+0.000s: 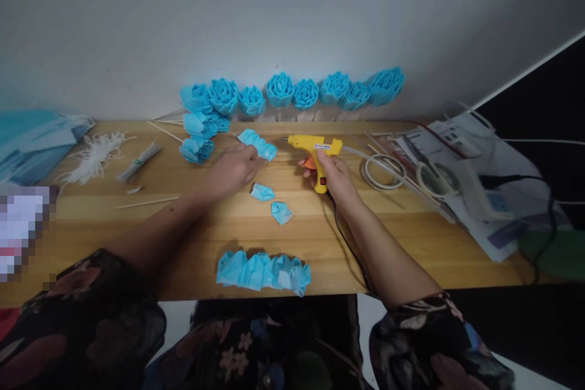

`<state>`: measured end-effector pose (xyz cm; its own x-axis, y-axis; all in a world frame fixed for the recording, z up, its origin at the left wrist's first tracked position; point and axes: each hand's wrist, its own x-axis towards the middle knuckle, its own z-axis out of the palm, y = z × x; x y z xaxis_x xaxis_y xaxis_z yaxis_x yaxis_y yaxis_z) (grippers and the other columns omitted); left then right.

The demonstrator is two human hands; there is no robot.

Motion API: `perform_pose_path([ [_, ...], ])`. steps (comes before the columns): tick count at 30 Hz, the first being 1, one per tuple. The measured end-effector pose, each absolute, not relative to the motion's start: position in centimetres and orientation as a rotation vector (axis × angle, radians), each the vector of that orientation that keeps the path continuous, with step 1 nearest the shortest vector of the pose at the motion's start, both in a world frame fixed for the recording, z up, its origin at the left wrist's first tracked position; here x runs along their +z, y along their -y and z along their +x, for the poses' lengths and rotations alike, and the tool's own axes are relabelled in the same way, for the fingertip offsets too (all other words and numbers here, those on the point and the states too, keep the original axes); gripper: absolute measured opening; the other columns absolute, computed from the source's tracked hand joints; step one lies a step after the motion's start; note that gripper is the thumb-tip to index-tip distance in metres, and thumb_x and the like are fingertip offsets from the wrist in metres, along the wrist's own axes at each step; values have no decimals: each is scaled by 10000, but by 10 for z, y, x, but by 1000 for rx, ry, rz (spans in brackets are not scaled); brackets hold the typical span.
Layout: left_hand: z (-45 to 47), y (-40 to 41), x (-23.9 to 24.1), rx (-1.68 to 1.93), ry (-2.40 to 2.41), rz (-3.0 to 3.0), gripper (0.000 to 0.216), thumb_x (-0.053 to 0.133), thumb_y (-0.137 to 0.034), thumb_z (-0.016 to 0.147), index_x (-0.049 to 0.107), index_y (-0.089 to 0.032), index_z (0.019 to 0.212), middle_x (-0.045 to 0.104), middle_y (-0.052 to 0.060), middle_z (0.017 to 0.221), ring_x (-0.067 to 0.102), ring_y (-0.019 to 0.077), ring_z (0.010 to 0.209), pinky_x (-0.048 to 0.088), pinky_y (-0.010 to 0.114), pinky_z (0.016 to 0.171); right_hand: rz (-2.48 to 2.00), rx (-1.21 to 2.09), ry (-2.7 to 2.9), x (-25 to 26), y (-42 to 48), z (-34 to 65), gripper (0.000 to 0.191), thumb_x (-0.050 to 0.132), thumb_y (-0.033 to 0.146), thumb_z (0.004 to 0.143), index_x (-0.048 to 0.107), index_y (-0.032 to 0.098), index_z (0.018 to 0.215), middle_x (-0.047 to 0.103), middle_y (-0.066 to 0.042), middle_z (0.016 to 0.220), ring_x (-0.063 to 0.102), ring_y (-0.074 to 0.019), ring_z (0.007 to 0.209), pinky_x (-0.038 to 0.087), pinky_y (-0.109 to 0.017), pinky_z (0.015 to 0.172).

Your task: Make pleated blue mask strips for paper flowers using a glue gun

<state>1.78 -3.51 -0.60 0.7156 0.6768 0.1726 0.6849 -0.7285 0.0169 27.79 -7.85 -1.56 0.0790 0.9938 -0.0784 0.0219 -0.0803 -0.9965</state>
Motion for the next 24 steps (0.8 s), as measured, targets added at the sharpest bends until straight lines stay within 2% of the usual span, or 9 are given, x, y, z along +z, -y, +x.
perform_pose_path([
  [4,15,30,-9,-317,1098,-2887,348,449,-200,1001,722,-220,1217,672,107,1033,591,264,1009,424,402,842,-1360,1190,1083,-13,78,276,627,668,800,744,728,178,801,690,-35,634,555,-107,453,405,-228,403],
  [10,12,25,-9,-303,1116,-2903,311,466,-275,1010,768,-196,1010,684,114,970,595,261,966,401,390,808,-1342,1217,987,-9,79,273,632,697,817,705,646,186,708,619,-10,569,559,-112,453,495,-236,419],
  [18,17,26,-8,-504,1427,-2834,136,581,-220,959,711,-187,940,728,88,911,630,263,974,406,401,890,-1298,1212,917,-3,80,269,632,745,814,659,617,199,726,599,10,597,538,-100,471,522,-235,426],
  [21,17,27,-7,-579,1500,-2821,117,607,-252,954,708,-197,974,738,79,910,643,257,970,413,389,881,-1277,1213,904,-1,80,269,619,733,803,687,623,198,754,601,13,603,538,-100,473,521,-234,433],
  [24,16,29,-2,-717,1498,-2810,189,557,-297,987,722,-207,992,757,74,983,651,246,995,415,381,883,-1281,1203,912,0,81,267,610,687,805,737,615,199,732,599,8,598,545,-100,483,518,-229,461],
])
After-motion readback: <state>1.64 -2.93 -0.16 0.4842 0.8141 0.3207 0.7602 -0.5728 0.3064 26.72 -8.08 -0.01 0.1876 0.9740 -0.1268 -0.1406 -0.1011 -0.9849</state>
